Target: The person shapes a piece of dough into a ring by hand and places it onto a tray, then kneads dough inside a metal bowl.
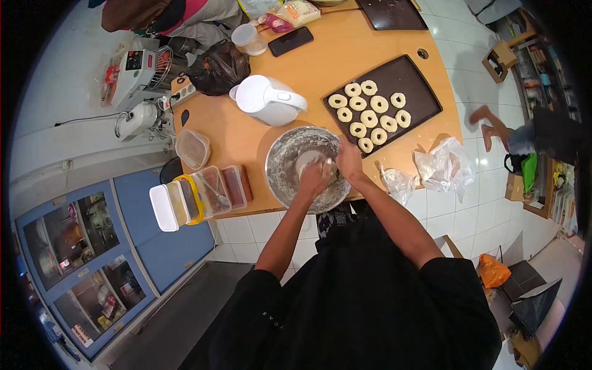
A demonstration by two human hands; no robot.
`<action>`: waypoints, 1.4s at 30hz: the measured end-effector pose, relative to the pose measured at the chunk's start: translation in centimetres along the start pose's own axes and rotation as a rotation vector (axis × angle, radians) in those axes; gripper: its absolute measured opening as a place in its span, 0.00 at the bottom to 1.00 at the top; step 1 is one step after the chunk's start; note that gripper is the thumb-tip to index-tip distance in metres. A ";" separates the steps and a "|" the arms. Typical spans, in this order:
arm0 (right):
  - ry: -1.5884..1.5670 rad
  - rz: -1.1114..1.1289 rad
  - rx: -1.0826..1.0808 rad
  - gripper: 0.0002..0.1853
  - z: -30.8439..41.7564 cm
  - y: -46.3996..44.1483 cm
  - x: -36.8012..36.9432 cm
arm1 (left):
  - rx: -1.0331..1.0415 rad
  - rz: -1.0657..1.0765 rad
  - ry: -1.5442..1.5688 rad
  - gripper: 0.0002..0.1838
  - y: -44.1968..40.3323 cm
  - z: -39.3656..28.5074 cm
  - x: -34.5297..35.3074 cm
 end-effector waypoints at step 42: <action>0.045 0.070 0.026 0.13 0.7 -0.5 0.8 | 0.004 0.040 0.138 0.28 0.2 0.1 -2.3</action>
Point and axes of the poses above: each hand's wrist, its own y-axis away from the middle knuckle, its own x-axis out of the palm, z = x × y, the point moved 3 cm from there along -y, towards the middle knuckle, and after that the axes turned 12 degrees about z, right-handed, at the moved point
